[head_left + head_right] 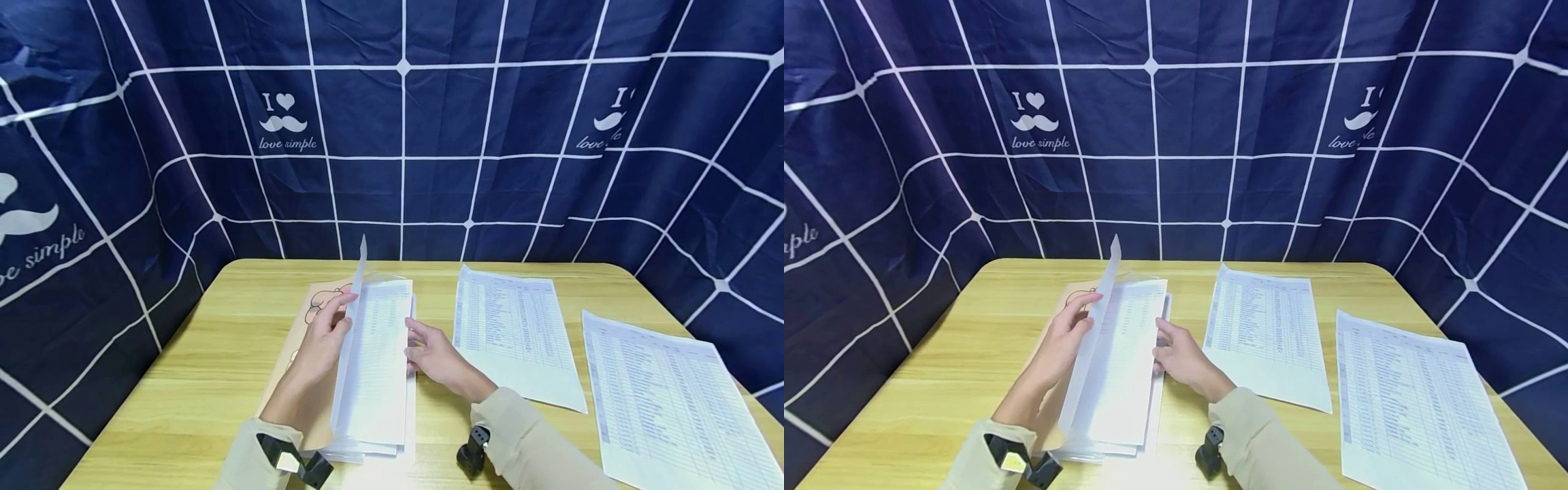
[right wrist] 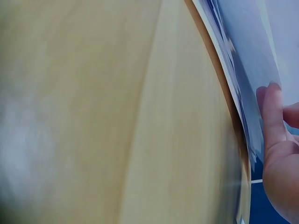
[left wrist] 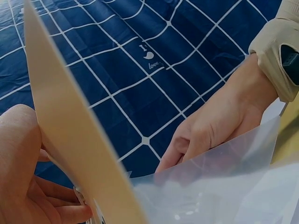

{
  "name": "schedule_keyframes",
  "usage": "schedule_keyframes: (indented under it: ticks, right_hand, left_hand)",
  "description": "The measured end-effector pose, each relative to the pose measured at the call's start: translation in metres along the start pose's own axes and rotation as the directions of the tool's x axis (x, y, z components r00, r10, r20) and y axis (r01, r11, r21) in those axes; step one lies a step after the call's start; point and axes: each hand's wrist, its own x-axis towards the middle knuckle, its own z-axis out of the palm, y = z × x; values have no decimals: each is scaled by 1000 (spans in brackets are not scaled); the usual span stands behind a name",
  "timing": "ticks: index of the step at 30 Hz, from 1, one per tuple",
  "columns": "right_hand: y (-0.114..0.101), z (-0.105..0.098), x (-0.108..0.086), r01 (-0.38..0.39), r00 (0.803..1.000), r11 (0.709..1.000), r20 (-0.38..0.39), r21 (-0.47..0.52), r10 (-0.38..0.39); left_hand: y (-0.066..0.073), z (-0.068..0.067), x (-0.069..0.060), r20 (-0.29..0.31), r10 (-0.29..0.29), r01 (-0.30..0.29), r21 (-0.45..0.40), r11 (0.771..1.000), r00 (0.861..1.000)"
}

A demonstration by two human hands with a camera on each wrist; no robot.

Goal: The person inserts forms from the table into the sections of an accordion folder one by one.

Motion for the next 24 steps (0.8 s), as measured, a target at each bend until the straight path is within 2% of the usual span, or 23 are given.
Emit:
schedule_keyframes:
  ticks: [6,16,24]
  right_hand:
    - [-1,6,5,31,999,997,20,67,-32]
    - [-4,14,9,9,999,994,-33,111,-5]
    - [-4,21,12,16,998,991,-59,130,-8]
  left_hand:
    - [-1,-1,1,-9,2,-2,1,1000,1000]
    - [-2,-1,2,-8,-10,9,-7,1000,1000]
    - [-2,-1,2,-11,14,-14,2,1000,1000]
